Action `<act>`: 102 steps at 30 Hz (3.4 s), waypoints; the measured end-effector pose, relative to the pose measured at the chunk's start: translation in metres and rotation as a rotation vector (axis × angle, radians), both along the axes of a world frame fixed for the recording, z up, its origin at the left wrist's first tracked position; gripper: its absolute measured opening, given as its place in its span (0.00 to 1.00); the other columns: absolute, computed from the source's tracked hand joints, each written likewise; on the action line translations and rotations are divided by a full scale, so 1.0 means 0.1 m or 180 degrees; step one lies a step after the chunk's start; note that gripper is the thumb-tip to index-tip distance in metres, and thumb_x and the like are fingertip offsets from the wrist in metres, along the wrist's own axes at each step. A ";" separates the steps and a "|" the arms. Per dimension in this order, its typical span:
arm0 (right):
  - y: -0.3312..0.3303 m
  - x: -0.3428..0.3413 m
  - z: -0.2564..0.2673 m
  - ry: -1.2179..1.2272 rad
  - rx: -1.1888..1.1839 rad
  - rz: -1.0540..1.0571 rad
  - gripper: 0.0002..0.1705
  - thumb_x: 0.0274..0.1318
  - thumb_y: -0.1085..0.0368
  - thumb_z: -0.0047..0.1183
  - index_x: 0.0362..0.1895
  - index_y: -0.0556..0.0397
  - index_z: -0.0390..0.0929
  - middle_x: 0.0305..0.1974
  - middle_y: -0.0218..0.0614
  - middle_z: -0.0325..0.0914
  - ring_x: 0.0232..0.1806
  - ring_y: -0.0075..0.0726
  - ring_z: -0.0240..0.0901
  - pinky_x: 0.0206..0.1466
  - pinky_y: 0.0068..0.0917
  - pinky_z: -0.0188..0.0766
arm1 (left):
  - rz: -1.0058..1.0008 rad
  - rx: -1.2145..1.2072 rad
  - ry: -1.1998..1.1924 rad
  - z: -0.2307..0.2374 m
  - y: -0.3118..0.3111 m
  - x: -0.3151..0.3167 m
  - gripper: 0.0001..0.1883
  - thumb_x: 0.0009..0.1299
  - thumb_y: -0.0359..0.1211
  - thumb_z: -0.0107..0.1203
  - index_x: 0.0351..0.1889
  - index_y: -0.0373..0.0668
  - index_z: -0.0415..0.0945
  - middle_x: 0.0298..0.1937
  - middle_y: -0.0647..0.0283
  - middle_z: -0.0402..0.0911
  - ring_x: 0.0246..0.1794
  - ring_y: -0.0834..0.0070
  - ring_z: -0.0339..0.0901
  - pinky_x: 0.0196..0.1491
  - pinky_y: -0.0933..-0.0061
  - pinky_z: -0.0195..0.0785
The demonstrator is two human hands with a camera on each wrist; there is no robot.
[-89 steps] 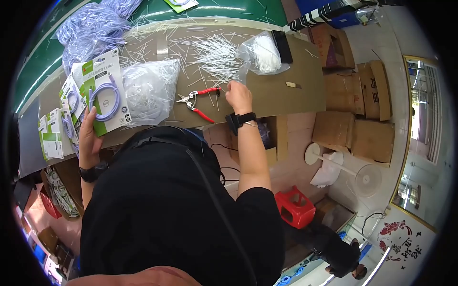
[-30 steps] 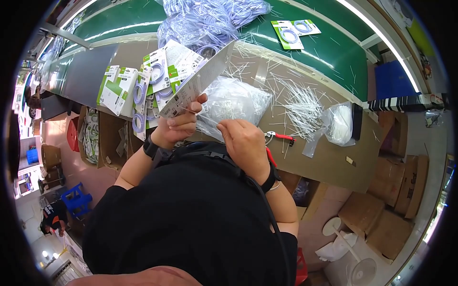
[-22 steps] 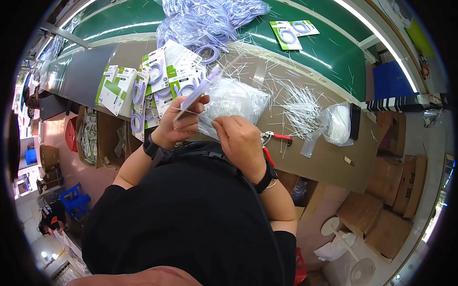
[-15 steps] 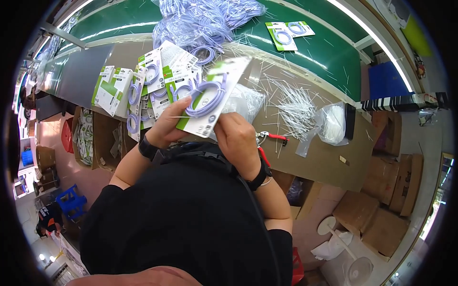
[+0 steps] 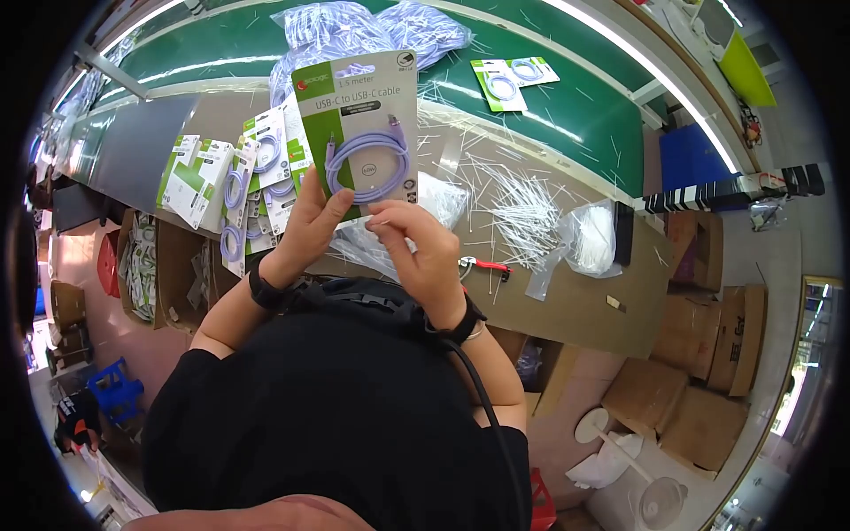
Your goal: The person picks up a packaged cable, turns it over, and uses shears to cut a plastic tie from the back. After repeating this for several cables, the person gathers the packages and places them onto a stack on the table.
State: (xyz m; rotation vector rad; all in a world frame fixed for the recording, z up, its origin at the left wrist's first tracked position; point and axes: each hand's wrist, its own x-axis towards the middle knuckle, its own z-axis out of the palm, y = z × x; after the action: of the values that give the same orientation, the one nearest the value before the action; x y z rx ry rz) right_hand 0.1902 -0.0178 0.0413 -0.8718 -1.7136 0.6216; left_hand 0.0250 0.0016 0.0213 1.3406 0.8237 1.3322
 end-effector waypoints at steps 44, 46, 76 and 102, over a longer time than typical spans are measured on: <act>-0.20 0.09 -0.45 0.2930 -0.2315 0.0823 0.21 0.55 0.69 0.54 0.54 0.57 0.69 0.43 0.35 0.77 0.41 0.28 0.76 0.44 0.21 0.73 | -0.0097 0.2616 0.1588 0.02 0.04 -0.06 0.19 0.62 0.24 0.56 0.51 0.39 0.65 0.54 0.50 0.73 0.52 0.58 0.75 0.52 0.65 0.71; -0.01 0.11 -0.29 0.1872 -0.2347 0.0321 0.21 0.61 0.66 0.49 0.56 0.58 0.65 0.44 0.39 0.77 0.41 0.28 0.76 0.43 0.18 0.72 | -0.0111 0.1694 0.1014 0.06 0.01 -0.08 0.20 0.64 0.25 0.54 0.53 0.38 0.64 0.55 0.52 0.72 0.53 0.61 0.74 0.53 0.66 0.70; 0.14 0.19 -0.45 -0.1516 0.0490 -0.0244 0.12 0.46 0.66 0.59 0.37 0.55 0.79 0.44 0.41 0.76 0.46 0.49 0.72 0.49 0.37 0.68 | -0.1080 -0.1771 -0.1536 -0.07 -0.07 -0.07 0.23 0.72 0.32 0.47 0.64 0.38 0.57 0.56 0.60 0.71 0.53 0.75 0.72 0.54 0.71 0.69; -0.59 1.51 -1.36 -0.3044 -0.1678 -0.0996 0.38 0.37 0.61 0.63 0.57 0.56 0.66 0.52 0.46 0.68 0.55 0.49 0.65 0.59 0.41 0.58 | -0.2411 -0.3407 -0.3176 -0.52 -0.05 -0.15 0.35 0.72 0.53 0.39 0.66 0.35 0.52 0.39 0.61 0.71 0.31 0.75 0.72 0.37 0.75 0.68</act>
State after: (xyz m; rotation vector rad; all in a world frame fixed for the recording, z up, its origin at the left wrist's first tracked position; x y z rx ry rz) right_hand 0.3411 -0.0765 -0.0944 -2.0013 -2.1874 0.4655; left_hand 0.0097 -0.0032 -0.0302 0.0065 0.1633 0.5841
